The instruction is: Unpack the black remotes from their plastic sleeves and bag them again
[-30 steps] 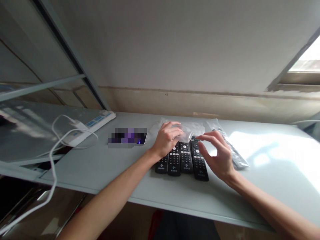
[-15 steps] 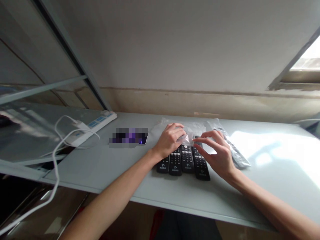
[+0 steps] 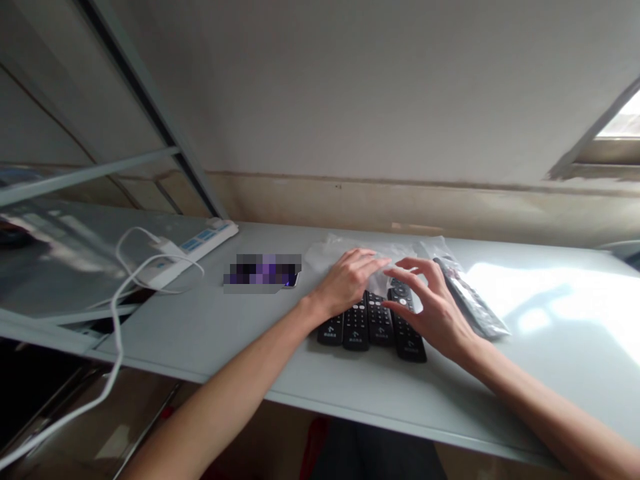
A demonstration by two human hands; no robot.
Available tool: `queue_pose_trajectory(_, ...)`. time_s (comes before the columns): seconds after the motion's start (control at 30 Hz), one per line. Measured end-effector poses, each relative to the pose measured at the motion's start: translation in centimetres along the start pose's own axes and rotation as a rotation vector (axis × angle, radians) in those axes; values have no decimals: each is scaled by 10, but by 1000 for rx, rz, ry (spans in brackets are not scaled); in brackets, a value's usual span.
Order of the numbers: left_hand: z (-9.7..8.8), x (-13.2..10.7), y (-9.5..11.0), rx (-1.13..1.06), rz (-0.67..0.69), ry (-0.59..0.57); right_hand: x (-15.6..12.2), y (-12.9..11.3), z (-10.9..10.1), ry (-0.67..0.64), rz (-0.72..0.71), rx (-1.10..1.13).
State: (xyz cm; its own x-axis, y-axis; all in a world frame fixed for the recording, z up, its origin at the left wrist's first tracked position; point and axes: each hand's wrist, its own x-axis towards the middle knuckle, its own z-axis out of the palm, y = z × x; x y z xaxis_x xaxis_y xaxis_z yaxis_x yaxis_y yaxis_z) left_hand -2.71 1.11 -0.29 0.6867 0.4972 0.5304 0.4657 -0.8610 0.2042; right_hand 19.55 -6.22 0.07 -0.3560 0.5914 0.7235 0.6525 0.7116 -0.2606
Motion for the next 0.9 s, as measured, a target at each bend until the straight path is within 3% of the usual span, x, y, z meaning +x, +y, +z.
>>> queue_pose_trajectory(0.33, -2, 0, -1, 76, 91, -64, 5, -2, -10, 94, -173, -45)
queue_pose_trajectory(0.43, -2, 0, -3, 125, 75, -6, 6, -1, -10, 81, -159, -6)
queue_pose_trajectory(0.53, -6, 1, -1, 187, 8, 210, 5, -1, -9, 124, -34, 108)
queue_pose_trajectory(0.63, -12, 2, 0, 247, -62, 465, 3, 2, -7, 204, 241, 282)
queue_pose_trajectory(0.7, -14, 2, 0, 273, -95, 568, 3, 4, -5, 216, 426, 444)
queue_pose_trajectory(0.8, -15, 2, 0, 263, -140, 590, 4, 6, -2, 170, 595, 719)
queue_pose_trajectory(0.9, -14, 3, 0, 211, -145, 509, 6, 6, 0, 131, 701, 932)
